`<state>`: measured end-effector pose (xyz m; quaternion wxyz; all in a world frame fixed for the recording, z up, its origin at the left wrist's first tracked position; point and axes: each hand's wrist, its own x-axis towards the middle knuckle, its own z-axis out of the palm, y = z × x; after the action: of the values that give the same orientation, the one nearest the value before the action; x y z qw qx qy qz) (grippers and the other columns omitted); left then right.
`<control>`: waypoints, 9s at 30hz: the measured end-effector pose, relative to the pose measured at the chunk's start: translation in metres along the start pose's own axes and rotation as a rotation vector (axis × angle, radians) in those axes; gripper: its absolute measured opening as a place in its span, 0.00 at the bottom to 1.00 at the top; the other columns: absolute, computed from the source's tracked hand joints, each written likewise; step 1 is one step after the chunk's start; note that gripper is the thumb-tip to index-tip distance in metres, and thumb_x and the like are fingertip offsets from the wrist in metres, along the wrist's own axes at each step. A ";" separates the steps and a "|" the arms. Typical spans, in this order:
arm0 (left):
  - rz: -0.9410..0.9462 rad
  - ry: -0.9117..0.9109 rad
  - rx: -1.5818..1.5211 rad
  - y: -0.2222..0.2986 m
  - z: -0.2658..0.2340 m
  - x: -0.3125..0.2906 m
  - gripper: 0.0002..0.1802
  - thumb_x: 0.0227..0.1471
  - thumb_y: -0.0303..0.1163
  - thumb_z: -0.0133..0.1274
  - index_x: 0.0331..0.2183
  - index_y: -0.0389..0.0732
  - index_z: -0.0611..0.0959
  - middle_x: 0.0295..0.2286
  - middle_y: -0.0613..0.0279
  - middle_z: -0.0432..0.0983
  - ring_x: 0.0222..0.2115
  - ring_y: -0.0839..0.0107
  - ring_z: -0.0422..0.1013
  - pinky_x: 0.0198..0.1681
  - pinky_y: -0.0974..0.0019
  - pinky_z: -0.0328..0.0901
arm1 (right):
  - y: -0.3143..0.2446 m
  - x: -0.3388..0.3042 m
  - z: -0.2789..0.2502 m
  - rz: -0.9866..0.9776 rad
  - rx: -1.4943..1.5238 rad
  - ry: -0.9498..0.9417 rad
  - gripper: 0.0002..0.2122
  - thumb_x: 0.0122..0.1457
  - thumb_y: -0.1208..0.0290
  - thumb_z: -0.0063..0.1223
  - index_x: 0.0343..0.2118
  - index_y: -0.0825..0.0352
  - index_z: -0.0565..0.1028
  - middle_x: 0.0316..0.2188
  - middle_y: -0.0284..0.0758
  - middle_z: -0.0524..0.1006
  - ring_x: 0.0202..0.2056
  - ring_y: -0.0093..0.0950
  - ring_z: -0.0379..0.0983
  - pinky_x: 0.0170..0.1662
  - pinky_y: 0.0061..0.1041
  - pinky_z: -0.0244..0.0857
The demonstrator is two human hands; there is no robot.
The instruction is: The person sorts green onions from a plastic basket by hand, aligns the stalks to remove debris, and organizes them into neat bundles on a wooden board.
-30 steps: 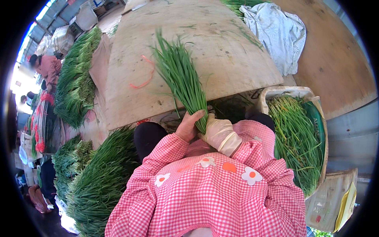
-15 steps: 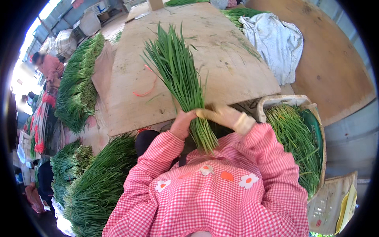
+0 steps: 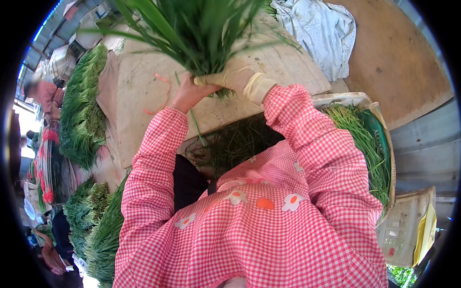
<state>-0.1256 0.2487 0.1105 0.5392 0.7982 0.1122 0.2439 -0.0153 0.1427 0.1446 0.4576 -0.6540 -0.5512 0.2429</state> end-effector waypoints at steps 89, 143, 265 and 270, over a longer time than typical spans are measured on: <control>0.092 0.025 -1.595 -0.077 0.000 -0.122 0.25 0.42 0.56 0.48 0.42 0.56 0.73 0.57 0.61 0.47 0.55 0.60 0.51 0.54 0.43 0.51 | 0.028 -0.017 0.075 0.166 0.526 0.122 0.06 0.51 0.68 0.53 0.30 0.63 0.72 0.27 0.26 0.71 0.31 0.21 0.66 0.39 0.21 0.61; -0.003 1.030 -1.341 -0.067 -0.136 -0.168 0.11 0.44 0.38 0.46 0.25 0.41 0.76 0.25 0.58 0.75 0.28 0.61 0.71 0.37 0.55 0.67 | 0.077 -0.092 0.067 0.424 0.399 -0.320 0.11 0.59 0.63 0.41 0.30 0.67 0.70 0.17 0.27 0.67 0.17 0.15 0.58 0.24 0.13 0.55; 0.295 0.593 -1.686 -0.095 -0.179 -0.250 0.18 0.45 0.35 0.51 0.38 0.40 0.65 0.26 0.70 0.64 0.29 0.76 0.64 0.45 0.67 0.58 | 0.051 0.110 0.236 -0.183 -1.113 -0.488 0.29 0.54 0.50 0.40 0.55 0.64 0.58 0.50 0.38 0.65 0.54 0.38 0.56 0.59 0.40 0.41; 0.202 0.551 -1.623 -0.098 -0.183 -0.241 0.18 0.46 0.37 0.50 0.38 0.41 0.65 0.26 0.72 0.64 0.29 0.78 0.63 0.45 0.67 0.57 | 0.038 0.101 0.239 -0.210 -0.938 -0.576 0.26 0.55 0.57 0.41 0.55 0.63 0.57 0.48 0.39 0.67 0.48 0.37 0.64 0.54 0.37 0.51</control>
<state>-0.4170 0.3283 0.0113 0.8721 0.0847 -0.0413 0.4803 -0.1654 0.3182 0.0201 -0.0295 -0.6363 -0.7652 0.0937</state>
